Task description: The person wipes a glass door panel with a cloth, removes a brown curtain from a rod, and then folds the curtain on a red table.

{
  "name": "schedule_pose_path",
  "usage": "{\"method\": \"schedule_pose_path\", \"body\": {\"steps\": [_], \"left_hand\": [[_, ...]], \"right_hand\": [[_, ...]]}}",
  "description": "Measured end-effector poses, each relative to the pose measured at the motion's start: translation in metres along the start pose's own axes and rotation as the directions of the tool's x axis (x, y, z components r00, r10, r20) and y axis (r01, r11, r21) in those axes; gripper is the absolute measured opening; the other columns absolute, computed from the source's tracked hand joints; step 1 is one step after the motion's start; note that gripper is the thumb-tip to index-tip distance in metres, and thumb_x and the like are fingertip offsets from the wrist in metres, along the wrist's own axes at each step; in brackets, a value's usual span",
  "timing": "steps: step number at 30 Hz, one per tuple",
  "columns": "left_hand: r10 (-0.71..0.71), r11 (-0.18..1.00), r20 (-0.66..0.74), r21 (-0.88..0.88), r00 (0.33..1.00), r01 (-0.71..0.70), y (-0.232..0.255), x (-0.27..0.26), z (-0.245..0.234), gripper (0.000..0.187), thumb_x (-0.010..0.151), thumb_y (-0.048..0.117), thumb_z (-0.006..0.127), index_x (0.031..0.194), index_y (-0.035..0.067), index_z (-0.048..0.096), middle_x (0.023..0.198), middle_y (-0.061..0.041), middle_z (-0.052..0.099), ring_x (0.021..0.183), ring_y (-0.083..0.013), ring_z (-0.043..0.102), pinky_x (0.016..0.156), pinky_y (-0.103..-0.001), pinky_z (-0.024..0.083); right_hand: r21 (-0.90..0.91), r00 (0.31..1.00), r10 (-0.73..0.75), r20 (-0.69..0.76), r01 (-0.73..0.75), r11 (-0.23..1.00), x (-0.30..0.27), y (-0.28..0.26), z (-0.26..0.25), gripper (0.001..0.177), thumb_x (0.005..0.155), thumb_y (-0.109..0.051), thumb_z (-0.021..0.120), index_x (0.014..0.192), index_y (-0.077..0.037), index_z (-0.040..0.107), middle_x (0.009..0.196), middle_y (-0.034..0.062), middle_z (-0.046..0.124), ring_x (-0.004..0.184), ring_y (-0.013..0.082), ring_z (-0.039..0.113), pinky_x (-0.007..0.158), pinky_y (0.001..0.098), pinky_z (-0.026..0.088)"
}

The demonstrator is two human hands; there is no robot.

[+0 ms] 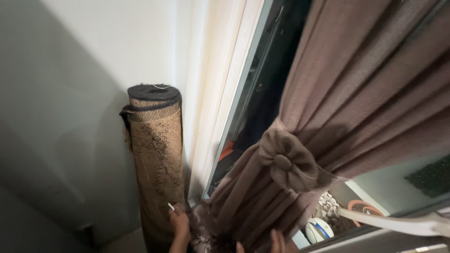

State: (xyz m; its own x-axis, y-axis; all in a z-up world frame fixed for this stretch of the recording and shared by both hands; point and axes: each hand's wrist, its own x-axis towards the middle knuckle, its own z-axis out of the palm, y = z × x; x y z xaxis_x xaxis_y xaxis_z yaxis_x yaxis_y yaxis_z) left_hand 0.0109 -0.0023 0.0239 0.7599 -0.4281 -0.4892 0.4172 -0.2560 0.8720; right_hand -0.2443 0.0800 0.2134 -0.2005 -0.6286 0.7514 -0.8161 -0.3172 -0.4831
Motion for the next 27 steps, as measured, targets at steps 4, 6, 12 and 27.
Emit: {"method": "schedule_pose_path", "body": {"steps": [4,6,12,27], "left_hand": [[0.049,0.957,0.056,-0.287,0.997,-0.03,0.04,0.0,-0.007,0.036,0.109,0.031,0.041,0.126,0.005,0.059,0.119,-0.017,0.066,0.106,-0.0311,0.062,0.091,-0.043,0.049],[0.022,0.937,0.112,-0.349,0.993,0.019,0.072,-0.009,-0.016,0.037,0.108,0.032,0.042,0.128,0.006,0.059,0.123,-0.016,0.064,0.108,-0.0309,0.061,0.09,-0.045,0.051],[-0.025,0.777,0.343,-0.584,0.939,0.234,0.187,-0.072,-0.021,0.039,0.104,0.036,0.044,0.133,0.012,0.052,0.128,-0.014,0.061,0.107,-0.0323,0.067,0.083,-0.051,0.061],[0.29,0.653,0.305,-0.756,0.907,0.045,0.329,-0.148,-0.002,0.032,0.111,0.029,0.036,0.124,0.006,0.054,0.109,-0.014,0.06,0.095,-0.0276,0.061,0.082,-0.045,0.058]], "right_hand": [[-0.209,0.98,0.117,0.161,-0.082,0.975,0.035,-0.067,-0.012,0.129,0.048,-0.056,0.095,0.143,0.007,0.035,0.144,0.0356,0.041,0.136,0.052,0.038,0.11,0.0642,0.032],[-0.14,0.981,0.171,0.093,-0.157,0.978,0.044,-0.093,-0.017,0.14,0.044,-0.057,0.09,0.153,0.003,0.026,0.146,0.0347,0.04,0.139,0.0498,0.037,0.114,0.0614,0.029],[-0.048,0.852,0.288,0.438,-0.297,0.954,0.086,-0.142,-0.036,0.159,0.034,-0.052,0.103,0.157,0.001,0.016,0.153,0.0324,0.038,0.136,0.0464,0.039,0.113,0.0588,0.027],[0.024,0.87,0.051,0.491,-0.071,0.997,0.183,-0.217,-0.08,0.124,0.052,-0.006,0.093,0.152,-0.007,0.02,0.148,0.0391,0.03,0.121,0.0566,0.05,0.097,0.0511,0.048]]}}
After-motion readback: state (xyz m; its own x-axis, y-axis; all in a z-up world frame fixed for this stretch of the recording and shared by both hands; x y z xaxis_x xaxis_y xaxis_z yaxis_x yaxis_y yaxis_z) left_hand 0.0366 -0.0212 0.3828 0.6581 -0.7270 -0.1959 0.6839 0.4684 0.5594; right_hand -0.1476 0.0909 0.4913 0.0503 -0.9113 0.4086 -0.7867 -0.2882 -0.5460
